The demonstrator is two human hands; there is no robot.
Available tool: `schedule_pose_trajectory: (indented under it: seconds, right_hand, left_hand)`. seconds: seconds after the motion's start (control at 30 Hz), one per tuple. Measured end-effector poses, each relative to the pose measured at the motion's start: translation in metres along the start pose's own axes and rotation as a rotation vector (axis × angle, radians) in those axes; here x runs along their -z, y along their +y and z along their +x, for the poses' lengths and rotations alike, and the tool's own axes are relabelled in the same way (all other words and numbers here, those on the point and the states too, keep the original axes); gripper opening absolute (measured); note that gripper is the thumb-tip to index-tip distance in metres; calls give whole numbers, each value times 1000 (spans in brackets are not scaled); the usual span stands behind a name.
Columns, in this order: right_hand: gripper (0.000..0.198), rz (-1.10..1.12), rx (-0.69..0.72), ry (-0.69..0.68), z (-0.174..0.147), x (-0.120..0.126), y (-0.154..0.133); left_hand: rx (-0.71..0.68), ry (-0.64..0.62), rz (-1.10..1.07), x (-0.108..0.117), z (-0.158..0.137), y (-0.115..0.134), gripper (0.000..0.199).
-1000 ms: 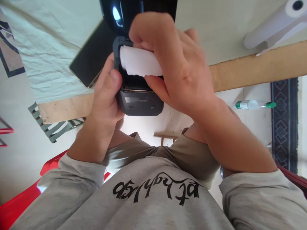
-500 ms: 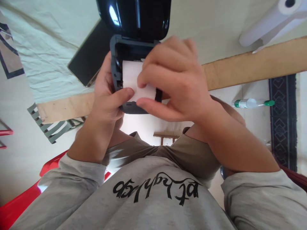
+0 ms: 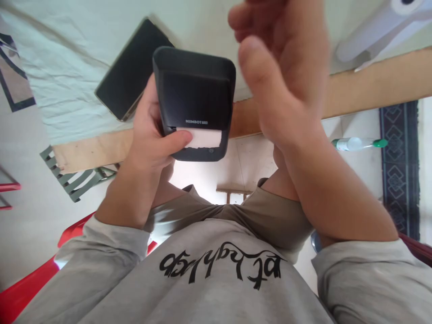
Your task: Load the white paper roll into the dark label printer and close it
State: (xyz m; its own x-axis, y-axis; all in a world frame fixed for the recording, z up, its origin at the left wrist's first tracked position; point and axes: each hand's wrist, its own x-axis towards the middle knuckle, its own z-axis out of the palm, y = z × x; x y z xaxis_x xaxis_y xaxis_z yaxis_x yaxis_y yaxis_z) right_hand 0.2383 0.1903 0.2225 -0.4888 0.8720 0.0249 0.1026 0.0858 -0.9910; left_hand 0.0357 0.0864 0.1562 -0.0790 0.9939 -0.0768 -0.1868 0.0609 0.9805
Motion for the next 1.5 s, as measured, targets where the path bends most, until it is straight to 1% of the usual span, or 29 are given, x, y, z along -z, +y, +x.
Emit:
schedule_pose_trajectory:
  seconds: [0.03,0.07,0.13,0.2,0.27,0.33,0.43,0.5,0.57,0.67,0.77,0.93,1.07,1.13,1.23,1.3,1.37,1.43,1.5]
  right_hand:
    - [49,-14,53,-21,-2,-2,0]
    - [50,-37,92,-76,-3,-4,1]
    - [59,-104,132,-232,-4,-5,5]
    - [68,-171,171,-315,-3,-4,10]
    - [72,-183,212,-327,-2,-3,13]
    - [75,-154,198,-330,-1,-3,15]
    - [77,-112,128,-344,-1,-4,13]
    - [75,-124,105,-336,-3,-4,12]
    - [75,-167,102,-323,-4,-3,11]
    - [77,-230,120,-297,-4,-3,11]
    - [76,-248,112,-283,-4,-4,11]
    - [79,-276,99,-285,-4,-4,9]
    - [77,-287,48,-316,-5,-4,6]
    - [73,-253,38,-325,-7,-4,5]
    - [69,-141,41,-278,-10,-6,4]
    - [66,-113,47,-248,-11,-7,6]
    - [63,-135,85,-242,-11,-7,7]
    - [65,-159,134,-274,-11,-6,9]
    - [70,-166,185,-304,-11,-5,10]
  left_hand:
    - [-2,3,-9,-1,-1,1,123]
    - [-10,-3,-22,-2,-2,3,120]
    - [-41,-31,-59,-6,-4,10,103]
    - [-48,-45,-95,-12,-7,19,82]
    - [-11,-13,-116,-17,-8,26,68]
    - [41,42,-141,-23,-6,30,66]
    - [146,200,-192,-29,0,34,59]
    - [225,304,-219,-33,4,39,53]
    - [256,331,-248,-36,7,46,51]
    - [275,333,-285,-39,7,58,52]
    - [296,331,-311,-41,7,67,52]
    - [327,323,-353,-45,6,73,52]
    - [338,314,-368,-49,5,71,53]
    - [353,305,-384,-49,5,68,53]
    - [376,292,-397,-41,4,61,49]
    - [358,259,-400,-34,4,56,43]
    - [294,194,-414,-28,4,53,35]
    - [249,168,-428,-27,3,53,24]
    - [274,187,-416,-31,4,54,28]
